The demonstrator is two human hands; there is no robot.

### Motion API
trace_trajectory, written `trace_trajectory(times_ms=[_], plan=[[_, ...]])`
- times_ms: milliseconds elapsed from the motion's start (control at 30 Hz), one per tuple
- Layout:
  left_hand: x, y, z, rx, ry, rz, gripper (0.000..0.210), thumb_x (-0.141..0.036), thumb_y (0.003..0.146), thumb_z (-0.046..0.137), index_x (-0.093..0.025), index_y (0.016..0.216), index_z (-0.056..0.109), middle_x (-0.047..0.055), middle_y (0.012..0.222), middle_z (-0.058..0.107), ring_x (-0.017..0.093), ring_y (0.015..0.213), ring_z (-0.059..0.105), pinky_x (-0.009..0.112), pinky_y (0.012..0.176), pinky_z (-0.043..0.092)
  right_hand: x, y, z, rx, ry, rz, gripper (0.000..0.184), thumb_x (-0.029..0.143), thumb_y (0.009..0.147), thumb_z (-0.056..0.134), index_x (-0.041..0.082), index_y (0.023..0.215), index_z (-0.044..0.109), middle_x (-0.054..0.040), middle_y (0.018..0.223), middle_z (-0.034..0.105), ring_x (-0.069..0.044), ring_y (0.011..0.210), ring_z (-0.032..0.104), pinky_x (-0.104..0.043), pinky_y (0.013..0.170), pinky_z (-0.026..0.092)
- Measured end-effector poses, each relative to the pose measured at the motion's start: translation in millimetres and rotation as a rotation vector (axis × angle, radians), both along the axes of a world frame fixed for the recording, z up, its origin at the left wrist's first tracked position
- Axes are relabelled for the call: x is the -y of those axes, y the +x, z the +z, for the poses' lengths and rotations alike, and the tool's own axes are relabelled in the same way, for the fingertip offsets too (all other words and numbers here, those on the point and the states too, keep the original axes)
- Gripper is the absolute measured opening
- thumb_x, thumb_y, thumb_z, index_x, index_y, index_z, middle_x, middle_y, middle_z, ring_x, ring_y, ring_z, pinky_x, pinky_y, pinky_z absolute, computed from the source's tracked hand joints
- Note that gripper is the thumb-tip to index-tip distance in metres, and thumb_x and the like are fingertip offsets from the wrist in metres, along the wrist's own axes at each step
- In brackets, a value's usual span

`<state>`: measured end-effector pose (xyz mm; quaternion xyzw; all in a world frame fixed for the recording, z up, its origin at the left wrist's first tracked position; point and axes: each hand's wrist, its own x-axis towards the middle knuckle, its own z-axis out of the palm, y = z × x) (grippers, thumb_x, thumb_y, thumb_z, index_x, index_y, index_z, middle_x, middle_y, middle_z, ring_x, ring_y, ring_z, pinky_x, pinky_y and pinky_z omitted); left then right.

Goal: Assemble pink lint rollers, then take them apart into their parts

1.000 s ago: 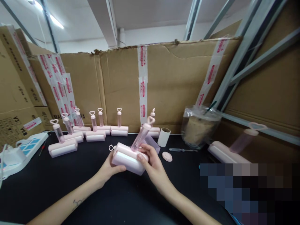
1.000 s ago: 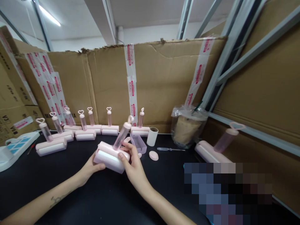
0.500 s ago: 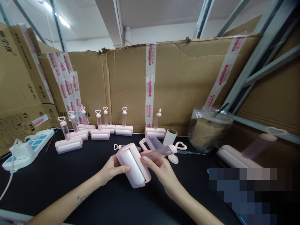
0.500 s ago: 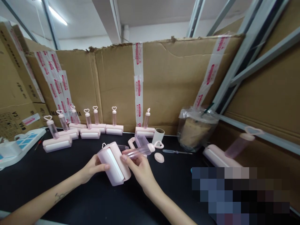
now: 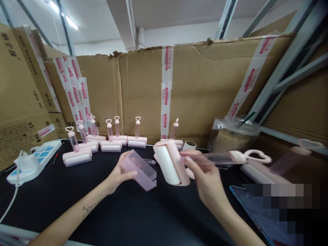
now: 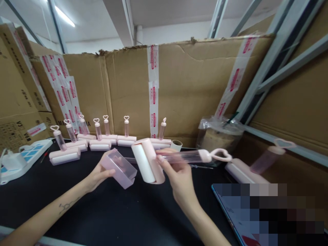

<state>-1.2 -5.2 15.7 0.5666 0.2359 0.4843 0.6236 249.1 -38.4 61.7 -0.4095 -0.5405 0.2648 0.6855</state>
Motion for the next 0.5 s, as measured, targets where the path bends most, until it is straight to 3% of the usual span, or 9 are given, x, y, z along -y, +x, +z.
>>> trace_trajectory(times_ms=[233,300,400,500], plan=[[-28.2,-29.0,19.0,0.04,0.019,0.347,0.052,-0.022,0.065,0.072,-0.02,0.109,0.045,0.005,0.102,0.061,0.019,0.099,0.058,0.031,0.089,0.042,4.0,17.0,21.2,-0.325,-0.111,-0.092,0.024,0.036,0.061,0.075,0.024,0.08,0.067,-0.0003,0.085,0.061,-0.012,0.066,0.054,-0.021,0.052,0.044],[-36.4,-42.4,22.2,-0.121,0.02,0.412,0.055,-0.024,0.063,0.071,-0.021,0.11,0.043,0.003,0.1,0.06,0.018,0.097,0.058,0.03,0.087,0.043,5.2,16.5,21.9,-0.336,-0.118,-0.106,0.022,0.034,0.061,0.075,0.023,0.078,0.066,0.0005,0.081,0.059,-0.01,0.06,0.051,-0.02,0.049,0.041],[-46.9,-64.1,23.1,-0.517,0.075,0.51,0.056,-0.028,0.061,0.071,-0.021,0.109,0.043,0.002,0.095,0.059,0.019,0.092,0.059,0.031,0.083,0.045,5.7,14.0,19.6,-0.322,-0.128,-0.101,0.022,0.034,0.06,0.075,0.022,0.073,0.064,0.0015,0.076,0.057,-0.009,0.056,0.047,-0.02,0.046,0.039],[-55.5,-82.7,20.1,-0.698,0.081,0.58,0.056,-0.027,0.053,0.073,-0.018,0.1,0.045,0.004,0.093,0.058,0.022,0.093,0.057,0.033,0.082,0.044,5.7,10.5,16.2,-0.309,-0.142,-0.08,0.025,0.037,0.058,0.076,0.021,0.072,0.063,0.0017,0.074,0.056,-0.01,0.056,0.047,-0.019,0.044,0.039]])
